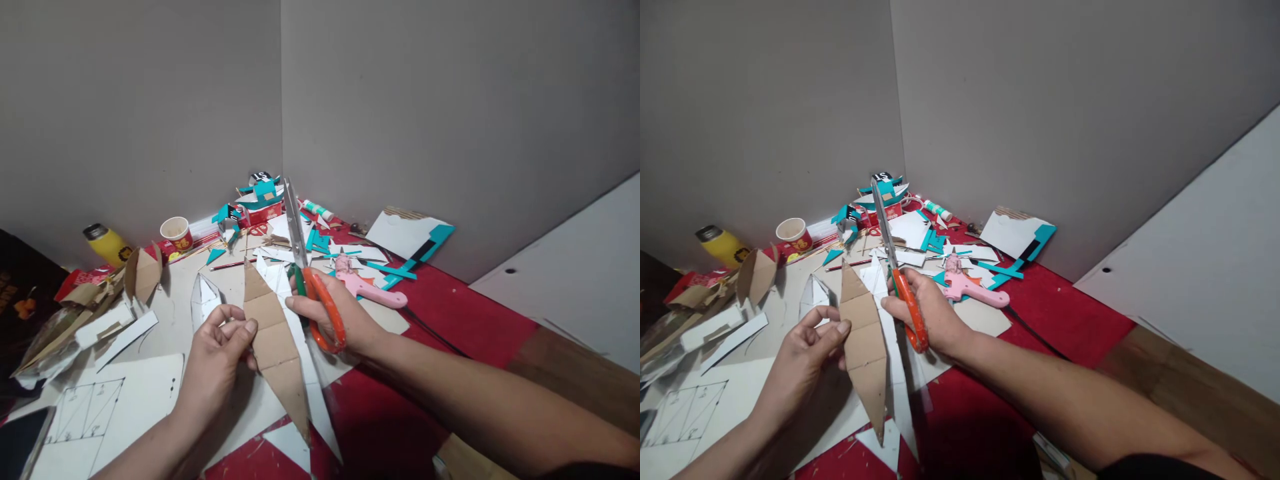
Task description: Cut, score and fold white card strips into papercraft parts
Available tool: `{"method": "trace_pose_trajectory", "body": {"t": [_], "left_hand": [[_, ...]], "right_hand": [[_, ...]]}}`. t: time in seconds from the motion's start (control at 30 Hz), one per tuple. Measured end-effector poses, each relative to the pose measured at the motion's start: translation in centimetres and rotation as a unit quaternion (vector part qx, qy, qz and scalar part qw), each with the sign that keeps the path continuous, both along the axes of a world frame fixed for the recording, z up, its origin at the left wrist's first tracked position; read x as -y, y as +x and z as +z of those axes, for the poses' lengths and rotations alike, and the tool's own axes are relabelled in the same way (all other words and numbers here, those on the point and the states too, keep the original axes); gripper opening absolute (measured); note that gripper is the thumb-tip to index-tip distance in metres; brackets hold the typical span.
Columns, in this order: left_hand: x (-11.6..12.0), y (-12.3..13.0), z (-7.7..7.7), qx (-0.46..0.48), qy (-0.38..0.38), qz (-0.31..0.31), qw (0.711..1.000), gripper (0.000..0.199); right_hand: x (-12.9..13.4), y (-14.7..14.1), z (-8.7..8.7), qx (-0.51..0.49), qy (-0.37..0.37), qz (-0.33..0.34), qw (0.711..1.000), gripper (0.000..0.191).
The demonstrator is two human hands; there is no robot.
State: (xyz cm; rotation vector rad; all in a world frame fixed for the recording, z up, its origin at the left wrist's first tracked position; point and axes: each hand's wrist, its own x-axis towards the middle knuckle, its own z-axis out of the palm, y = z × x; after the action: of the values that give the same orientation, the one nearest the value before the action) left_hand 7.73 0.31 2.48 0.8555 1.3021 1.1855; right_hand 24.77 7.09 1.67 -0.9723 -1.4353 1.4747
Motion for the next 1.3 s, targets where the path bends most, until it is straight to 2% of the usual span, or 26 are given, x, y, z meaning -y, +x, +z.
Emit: {"method": "trace_pose_trajectory", "body": {"t": [0.23,0.4,0.63,0.7,0.83,1.0,1.17,1.3], "left_hand": [[0.5,0.6,-0.1,0.06,-0.006,0.019,0.998,0.041],[1.0,0.9,-0.2,0.05,0.027,0.033,0.998,0.033],[0.8,1.0,-0.8,0.036,0.039,0.039,0.998,0.025],[0.7,1.0,-1.4,0.044,0.039,0.031,0.998,0.025],[0.9,1.0,-2.2,0.049,0.026,0.004,0.998,0.028],[1.0,1.2,-1.7,0.036,0.014,-0.024,0.999,0.038],[0.9,1.1,-1.3,0.023,0.008,-0.028,0.999,0.044],[1.1,1.2,-1.3,0.053,0.012,-0.026,0.998,0.04]], "right_hand": [[-0.2,0.1,0.5,0.081,0.029,-0.049,0.995,0.021],[-0.5,0.4,0.4,0.116,0.025,-0.076,0.99,0.025],[-0.3,0.9,1.3,0.179,0.11,-0.163,0.964,0.03],[-0.2,1.0,1.0,0.181,0.114,-0.159,0.964,0.032],[0.3,0.8,-0.1,0.17,0.101,-0.107,0.974,0.032],[1.2,0.3,0.1,0.116,0.063,-0.044,0.99,0.03],[0.6,0.5,0.9,0.097,0.074,-0.093,0.988,0.028],[0.0,0.8,0.7,0.028,0.056,-0.102,0.993,0.026]]}}
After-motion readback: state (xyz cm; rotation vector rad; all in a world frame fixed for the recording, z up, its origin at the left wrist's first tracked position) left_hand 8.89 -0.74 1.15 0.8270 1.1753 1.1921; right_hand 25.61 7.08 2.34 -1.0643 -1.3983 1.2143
